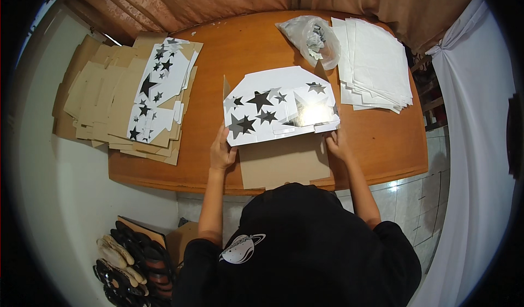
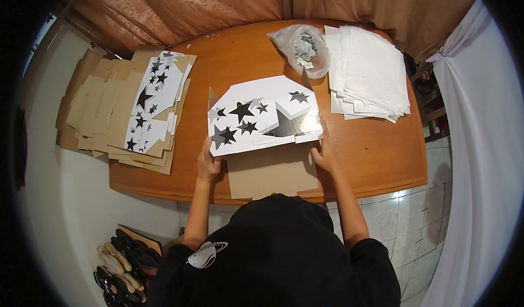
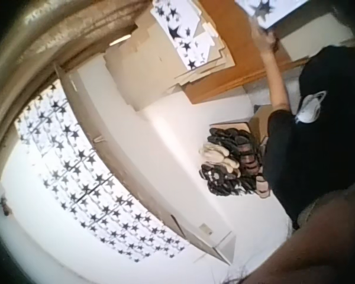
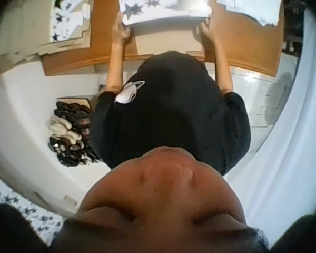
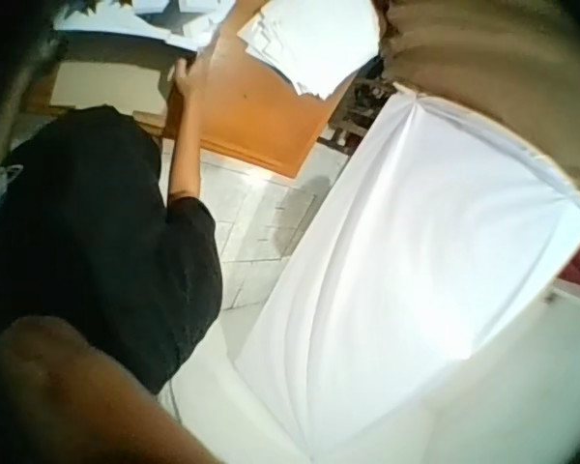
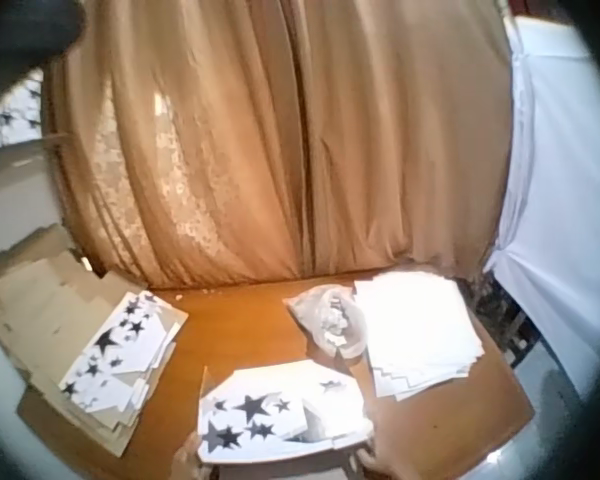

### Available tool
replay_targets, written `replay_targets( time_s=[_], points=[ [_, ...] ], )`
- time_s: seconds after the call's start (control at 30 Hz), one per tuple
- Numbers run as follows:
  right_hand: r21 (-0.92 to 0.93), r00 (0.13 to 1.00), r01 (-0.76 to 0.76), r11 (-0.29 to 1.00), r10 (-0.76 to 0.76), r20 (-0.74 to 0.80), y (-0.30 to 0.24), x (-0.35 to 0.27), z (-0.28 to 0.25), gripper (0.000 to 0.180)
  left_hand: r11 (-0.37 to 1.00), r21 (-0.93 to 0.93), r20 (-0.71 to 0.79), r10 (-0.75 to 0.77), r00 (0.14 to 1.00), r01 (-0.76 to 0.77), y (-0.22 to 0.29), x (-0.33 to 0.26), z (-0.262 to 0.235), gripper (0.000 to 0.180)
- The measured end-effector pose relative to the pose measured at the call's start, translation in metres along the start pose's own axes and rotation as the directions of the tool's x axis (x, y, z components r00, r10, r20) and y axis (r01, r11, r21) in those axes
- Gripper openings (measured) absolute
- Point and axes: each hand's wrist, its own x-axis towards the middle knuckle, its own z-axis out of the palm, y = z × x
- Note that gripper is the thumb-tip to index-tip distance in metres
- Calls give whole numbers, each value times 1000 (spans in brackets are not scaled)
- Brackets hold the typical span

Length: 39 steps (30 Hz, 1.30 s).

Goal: Folding shoe boxes, wrapping shoes in tissue paper, and placing them in boxes before stacking them.

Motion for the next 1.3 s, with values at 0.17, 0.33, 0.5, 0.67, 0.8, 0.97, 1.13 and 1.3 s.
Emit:
replay_targets(
  time_s=[0.17, 0.33, 0.5, 0.67, 0.8, 0.97, 1.13, 1.3],
  points=[
    [-268, 946, 248, 931, -173, 276, -63, 24, -44, 62, 978, 191, -69, 102, 992, -87, -9, 5, -2, 56],
    [-175, 977, 181, 968, -157, 142, -36, 29, -24, 59, 953, 290, -186, 143, 972, -85, -16, 16, 6, 46],
    [-163, 985, 169, 972, -172, -6, -40, 39, -14, 58, 980, 198, -121, 35, 992, -11, -9, 29, -6, 47],
    [-77, 960, 108, 991, -84, 266, -86, 40, -35, 50, 997, 52, -51, 50, 997, -48, -8, 23, -30, 51],
    [-63, 991, 43, 997, -35, 132, -64, 36, -27, 42, 990, 139, -71, -4, 997, 13, 0, 28, -20, 45],
    [-225, 980, 182, 957, -195, -37, -47, 48, -13, 35, 970, 242, -193, 80, 978, -31, -8, 41, -9, 36],
    [-372, 948, 262, 891, -310, -77, -34, 50, -6, 34, 955, 292, -177, 113, 978, -58, -13, 53, -7, 35],
    [-72, 953, 240, 968, -249, -175, -58, 25, 0, 33, 969, 228, -197, 146, 969, -99, -7, 28, -10, 35]
  ],
)
